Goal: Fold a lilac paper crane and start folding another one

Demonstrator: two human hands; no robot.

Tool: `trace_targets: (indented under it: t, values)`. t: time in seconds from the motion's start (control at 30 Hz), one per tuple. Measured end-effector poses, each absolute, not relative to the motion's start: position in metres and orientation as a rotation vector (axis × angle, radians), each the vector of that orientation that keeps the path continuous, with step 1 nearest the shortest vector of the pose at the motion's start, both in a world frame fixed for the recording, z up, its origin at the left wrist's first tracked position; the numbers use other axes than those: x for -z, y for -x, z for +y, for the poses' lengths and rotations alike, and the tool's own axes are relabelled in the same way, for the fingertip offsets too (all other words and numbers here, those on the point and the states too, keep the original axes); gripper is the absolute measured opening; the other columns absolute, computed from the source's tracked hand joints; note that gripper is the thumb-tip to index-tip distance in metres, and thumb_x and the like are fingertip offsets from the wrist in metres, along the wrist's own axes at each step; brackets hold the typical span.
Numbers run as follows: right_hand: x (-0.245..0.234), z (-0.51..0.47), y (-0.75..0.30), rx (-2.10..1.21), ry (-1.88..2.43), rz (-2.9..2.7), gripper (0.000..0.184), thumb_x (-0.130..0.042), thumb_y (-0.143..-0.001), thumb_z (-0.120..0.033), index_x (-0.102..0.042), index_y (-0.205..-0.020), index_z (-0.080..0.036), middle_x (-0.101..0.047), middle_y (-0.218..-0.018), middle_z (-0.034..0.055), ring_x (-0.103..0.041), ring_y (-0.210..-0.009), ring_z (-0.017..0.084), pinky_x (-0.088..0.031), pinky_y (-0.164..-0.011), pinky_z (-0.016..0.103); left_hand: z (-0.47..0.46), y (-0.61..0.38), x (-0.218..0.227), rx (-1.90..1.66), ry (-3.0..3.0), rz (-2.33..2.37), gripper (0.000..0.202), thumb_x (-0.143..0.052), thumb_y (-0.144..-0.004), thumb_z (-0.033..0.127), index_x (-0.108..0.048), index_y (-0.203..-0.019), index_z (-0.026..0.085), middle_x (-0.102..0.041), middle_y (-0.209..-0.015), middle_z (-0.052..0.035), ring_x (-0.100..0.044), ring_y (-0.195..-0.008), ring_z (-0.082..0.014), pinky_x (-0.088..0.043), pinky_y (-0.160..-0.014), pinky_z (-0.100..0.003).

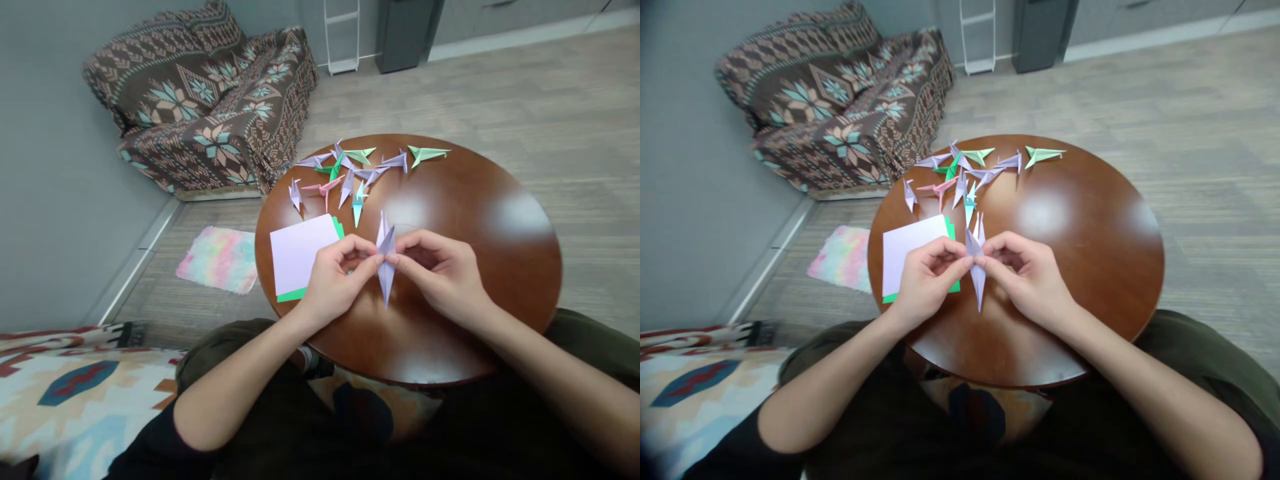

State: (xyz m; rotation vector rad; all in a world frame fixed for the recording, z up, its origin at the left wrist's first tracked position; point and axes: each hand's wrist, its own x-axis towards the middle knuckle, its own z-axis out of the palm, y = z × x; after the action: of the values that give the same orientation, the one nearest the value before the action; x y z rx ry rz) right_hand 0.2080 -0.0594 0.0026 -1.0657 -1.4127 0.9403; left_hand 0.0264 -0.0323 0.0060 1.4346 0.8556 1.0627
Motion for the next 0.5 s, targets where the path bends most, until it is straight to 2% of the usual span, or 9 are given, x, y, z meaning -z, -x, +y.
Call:
trace_targets:
  t: [0.17,0.27,0.5]
  values:
    - [-0.0037,-0.0657,-0.2014,-0.859,1.040,-1.396,0.016,-0.079,-0.090,-0.034,-0.070,-0.083,-0.023,-0.073,-0.077,0.0013,-0.067,-0.066,0.016,-0.056,-0.061,0.029,-0.0377,-0.0296,-0.0040,-1.130,-1.435,0.808,0.036,-0.082,-0.084,0.048,-0.064,-0.082,0.017,-0.068,-0.082,-0.0018,-0.065,-0.075,-0.0126,-0.053,-0.070,-0.023]
    - [-0.0055,-0.0673,-0.1982,-0.836,1.043,-1.369,0.020,-0.079,-0.090,-0.038,-0.067,-0.086,-0.023,-0.069,-0.074,0.0004,-0.063,-0.062,0.015,-0.053,-0.056,0.028,-0.0392,-0.0319,-0.0035,-1.145,-1.433,0.778,0.036,-0.081,-0.085,0.047,-0.061,-0.081,0.017,-0.064,-0.081,-0.0007,-0.062,-0.074,-0.0117,-0.051,-0.069,-0.023]
    - [-0.0059,-0.0657,-0.1969,-0.961,0.987,-1.310,0.030,-0.083,-0.085,-0.043,-0.061,-0.091,-0.025,-0.064,-0.073,-0.0018,-0.059,-0.061,0.014,-0.049,-0.055,0.027,-0.0398,-0.0344,-0.0068,-1.121,-1.363,0.740,0.039,-0.084,-0.084,0.040,-0.050,-0.089,0.021,-0.054,-0.082,0.0033,-0.053,-0.073,-0.0093,-0.045,-0.069,-0.021]
